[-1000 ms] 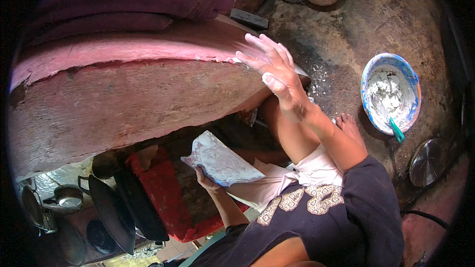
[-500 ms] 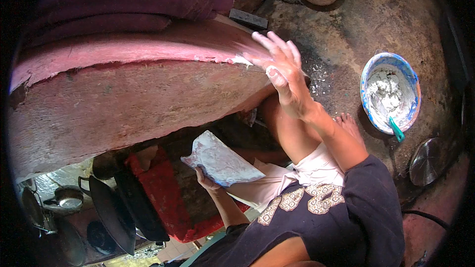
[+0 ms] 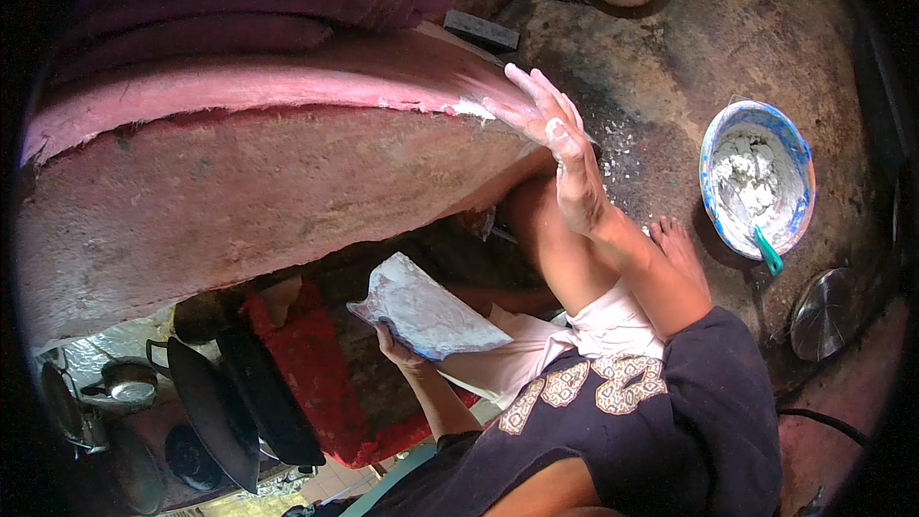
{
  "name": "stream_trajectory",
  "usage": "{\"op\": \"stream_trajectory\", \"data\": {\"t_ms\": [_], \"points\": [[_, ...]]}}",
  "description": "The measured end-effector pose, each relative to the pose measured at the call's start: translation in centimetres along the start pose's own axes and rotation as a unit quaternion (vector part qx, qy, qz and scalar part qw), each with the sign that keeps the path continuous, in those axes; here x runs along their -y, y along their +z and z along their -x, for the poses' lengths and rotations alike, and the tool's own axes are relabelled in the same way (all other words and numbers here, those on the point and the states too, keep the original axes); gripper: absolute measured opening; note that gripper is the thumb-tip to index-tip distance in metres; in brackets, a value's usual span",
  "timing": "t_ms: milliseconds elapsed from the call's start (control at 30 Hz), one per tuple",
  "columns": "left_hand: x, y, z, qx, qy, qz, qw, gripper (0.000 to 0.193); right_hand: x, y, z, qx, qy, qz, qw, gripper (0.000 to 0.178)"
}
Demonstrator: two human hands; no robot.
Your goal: The person applies a white plaster or putty substance to a pink-painted wall edge using a putty knife and a plastic trowel, then uses their hands to smooth the material over the surface.
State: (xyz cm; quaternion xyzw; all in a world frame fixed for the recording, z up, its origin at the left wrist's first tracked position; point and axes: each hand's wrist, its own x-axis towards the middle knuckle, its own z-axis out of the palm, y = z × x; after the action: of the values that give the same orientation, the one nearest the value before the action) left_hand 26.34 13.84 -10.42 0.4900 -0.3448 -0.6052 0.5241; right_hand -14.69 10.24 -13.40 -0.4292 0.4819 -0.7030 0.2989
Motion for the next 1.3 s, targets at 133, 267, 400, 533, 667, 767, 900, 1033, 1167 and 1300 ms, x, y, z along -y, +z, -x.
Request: {"op": "stream_trajectory", "data": {"t_ms": [133,267,400,533,667,767,900,1033,1167,1300], "points": [[0.0,0.4,0.2,-0.027,-0.002,-0.009,1.0,0.069,0.8,-0.1,-0.6,0.02,-0.042,-0.008,0.999,0.078],[0.2,0.9,0.3,-0.071,0.016,-0.03,0.997,0.069,0.9,0.1,-1.2,0.008,-0.016,-0.184,0.983,0.078],[0.2,1.2,0.3,-0.009,0.001,0.0,1.0,0.069,0.4,0.7,-0.7,-0.027,-0.011,-0.075,0.997,0.069],[0.3,1.1,0.3,-0.029,0.002,-0.005,1.0,0.069,-0.1,0.6,0.1,-0.027,-0.065,-0.035,0.997,0.066],[0.5,0.8,0.3,-0.049,0.009,0.0,0.999,0.068,-1.7,0.4,0.0,-0.09,-0.08,0.06,0.991,0.072],[0.5,0.6,0.3,-0.029,0.003,0.011,1.0,0.066,-4.5,-0.2,-1.3,-0.063,-0.02,0.046,0.997,0.089],[0.3,0.6,0.2,0.005,0.002,0.013,1.0,0.066,-7.4,0.2,-2.1,-0.029,0.028,0.016,0.999,0.104],[0.1,0.5,0.4,-0.017,0.002,-0.003,1.0,0.068,-7.7,0.6,-2.2,-0.038,0.056,0.028,0.997,0.113],[0.1,0.6,0.4,-0.017,0.005,-0.006,1.0,0.07,-6.9,0.8,-2.7,-0.046,0.045,0.021,0.998,0.114],[0.1,0.7,0.4,-0.003,0.004,0.013,1.0,0.072,-6.4,0.9,-3.0,-0.054,0.041,0.022,0.997,0.113]]}}
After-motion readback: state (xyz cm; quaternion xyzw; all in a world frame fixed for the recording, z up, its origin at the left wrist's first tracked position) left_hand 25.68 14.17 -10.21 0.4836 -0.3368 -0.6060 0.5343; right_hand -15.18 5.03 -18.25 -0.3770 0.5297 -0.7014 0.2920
